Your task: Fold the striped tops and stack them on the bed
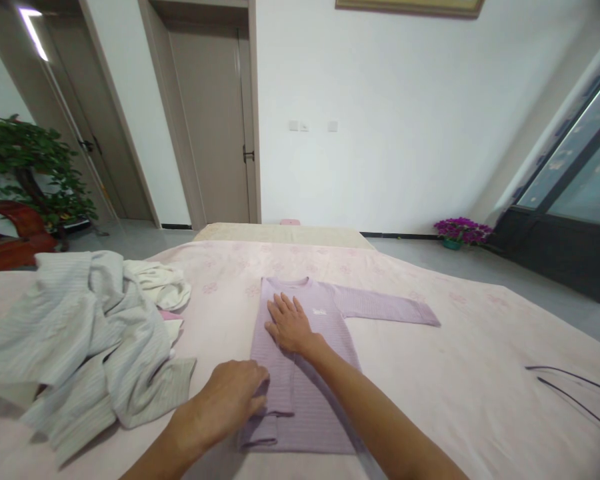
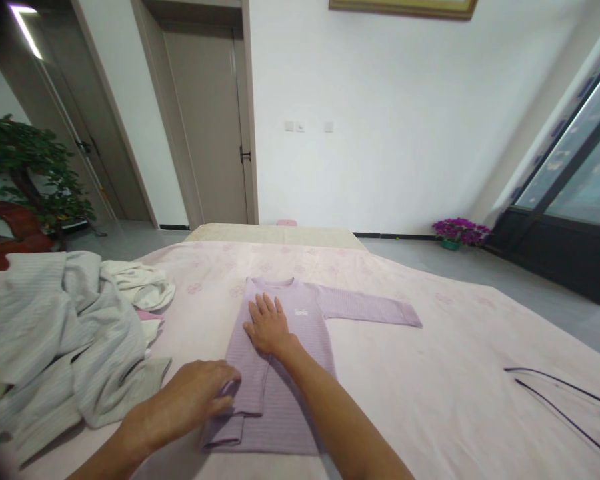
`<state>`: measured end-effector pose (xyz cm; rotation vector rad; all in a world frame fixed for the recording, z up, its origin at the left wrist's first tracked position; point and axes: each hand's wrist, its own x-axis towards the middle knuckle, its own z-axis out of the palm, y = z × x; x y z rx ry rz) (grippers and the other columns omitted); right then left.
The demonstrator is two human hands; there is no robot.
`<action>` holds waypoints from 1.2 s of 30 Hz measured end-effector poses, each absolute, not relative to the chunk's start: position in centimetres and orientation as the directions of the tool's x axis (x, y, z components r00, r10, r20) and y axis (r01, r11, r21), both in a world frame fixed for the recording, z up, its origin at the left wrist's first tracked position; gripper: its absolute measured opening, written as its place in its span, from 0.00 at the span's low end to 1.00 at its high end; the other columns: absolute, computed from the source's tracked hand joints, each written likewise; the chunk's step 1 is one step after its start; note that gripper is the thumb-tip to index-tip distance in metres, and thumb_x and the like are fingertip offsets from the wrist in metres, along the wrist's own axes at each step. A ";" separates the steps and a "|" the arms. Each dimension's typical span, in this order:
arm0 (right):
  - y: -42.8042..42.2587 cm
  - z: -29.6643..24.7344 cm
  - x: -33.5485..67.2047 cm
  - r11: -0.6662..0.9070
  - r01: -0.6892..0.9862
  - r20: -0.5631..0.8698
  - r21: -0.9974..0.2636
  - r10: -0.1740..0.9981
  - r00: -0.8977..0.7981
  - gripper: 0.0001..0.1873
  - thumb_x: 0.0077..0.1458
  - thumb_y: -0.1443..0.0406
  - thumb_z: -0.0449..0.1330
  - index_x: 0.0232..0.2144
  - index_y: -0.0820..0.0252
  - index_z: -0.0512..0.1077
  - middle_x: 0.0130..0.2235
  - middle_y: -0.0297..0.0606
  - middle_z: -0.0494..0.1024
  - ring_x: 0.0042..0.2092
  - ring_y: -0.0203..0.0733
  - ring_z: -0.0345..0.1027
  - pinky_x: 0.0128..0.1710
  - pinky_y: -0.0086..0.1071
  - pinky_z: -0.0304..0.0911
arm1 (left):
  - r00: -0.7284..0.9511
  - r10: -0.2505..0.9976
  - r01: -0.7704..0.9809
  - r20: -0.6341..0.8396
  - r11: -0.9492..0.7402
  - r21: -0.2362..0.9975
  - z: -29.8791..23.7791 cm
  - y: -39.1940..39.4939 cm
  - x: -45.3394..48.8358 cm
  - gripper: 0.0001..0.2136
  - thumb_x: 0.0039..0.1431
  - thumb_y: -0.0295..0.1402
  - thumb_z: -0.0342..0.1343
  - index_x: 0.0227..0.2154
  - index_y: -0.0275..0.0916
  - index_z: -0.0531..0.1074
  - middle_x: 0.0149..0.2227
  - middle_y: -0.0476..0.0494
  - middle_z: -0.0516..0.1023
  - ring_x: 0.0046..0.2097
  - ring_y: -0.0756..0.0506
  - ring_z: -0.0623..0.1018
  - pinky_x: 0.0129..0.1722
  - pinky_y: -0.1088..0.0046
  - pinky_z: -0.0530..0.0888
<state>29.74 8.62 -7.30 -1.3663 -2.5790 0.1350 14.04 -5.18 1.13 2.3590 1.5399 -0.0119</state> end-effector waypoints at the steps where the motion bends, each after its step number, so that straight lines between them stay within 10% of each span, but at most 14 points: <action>1: 8.1 -7.2 29.5 0.583 0.790 0.155 -0.191 0.812 -0.562 0.35 0.66 0.50 0.42 0.68 0.62 0.53 0.71 0.47 0.47 0.71 0.52 0.33 0.68 0.52 0.29 | 0.392 0.899 0.913 -0.194 -0.353 0.205 1.4 -5.2 14.2 0.11 0.56 0.31 0.53 0.38 0.41 0.79 0.40 0.40 0.82 0.43 0.37 0.81 0.45 0.61 0.74; 6: 5.8 -7.7 28.8 0.695 0.689 0.111 -0.205 0.716 -0.689 0.38 0.64 0.52 0.47 0.69 0.66 0.49 0.71 0.49 0.44 0.72 0.53 0.31 0.69 0.49 0.32 | 0.300 0.934 0.872 0.193 -0.351 0.341 -1.4 -3.6 15.8 0.15 0.65 0.32 0.46 0.49 0.41 0.73 0.51 0.39 0.78 0.53 0.41 0.77 0.53 0.61 0.72; 11: 4.8 -8.3 29.0 0.696 0.695 0.121 -0.180 0.717 -0.686 0.43 0.60 0.54 0.54 0.70 0.65 0.45 0.71 0.52 0.42 0.72 0.56 0.30 0.69 0.51 0.32 | 0.209 0.844 0.757 0.494 -0.460 0.464 -7.4 -1.8 16.2 0.29 0.69 0.37 0.44 0.69 0.42 0.43 0.70 0.36 0.51 0.70 0.41 0.53 0.67 0.52 0.58; 17: 1.6 -7.9 30.4 0.699 0.679 0.151 -0.224 0.714 -0.684 0.37 0.64 0.57 0.48 0.70 0.65 0.44 0.71 0.50 0.44 0.71 0.52 0.33 0.69 0.50 0.33 | 0.150 0.863 0.755 0.483 -0.415 0.507 -12.1 -1.0 14.6 0.32 0.70 0.37 0.41 0.70 0.42 0.30 0.71 0.32 0.46 0.71 0.38 0.51 0.65 0.48 0.60; 23: -2.6 -6.1 32.7 0.735 0.624 0.145 -0.267 0.671 -0.728 0.34 0.66 0.56 0.47 0.69 0.62 0.49 0.71 0.48 0.46 0.71 0.49 0.35 0.69 0.49 0.33 | 0.286 0.802 0.823 0.524 -0.485 0.294 -11.2 -1.4 15.0 0.34 0.69 0.41 0.44 0.70 0.41 0.34 0.71 0.32 0.48 0.71 0.37 0.49 0.66 0.45 0.53; 28: -4.4 -4.4 35.5 0.754 0.540 0.075 -0.374 0.605 -0.793 0.36 0.65 0.51 0.51 0.69 0.59 0.51 0.71 0.46 0.46 0.72 0.47 0.34 0.69 0.47 0.33 | 0.432 0.858 0.832 0.277 -0.498 0.245 -10.5 -1.9 15.2 0.30 0.68 0.48 0.41 0.69 0.38 0.51 0.69 0.33 0.55 0.70 0.37 0.54 0.66 0.50 0.55; 36: -0.7 -4.9 42.9 0.594 0.629 0.111 -0.502 0.765 -0.634 0.20 0.67 0.59 0.48 0.54 0.53 0.73 0.55 0.39 0.75 0.57 0.42 0.67 0.60 0.38 0.57 | 0.405 0.913 0.896 0.055 -0.408 0.177 -8.5 -2.8 15.9 0.30 0.66 0.50 0.45 0.67 0.45 0.55 0.71 0.35 0.48 0.71 0.34 0.49 0.66 0.44 0.50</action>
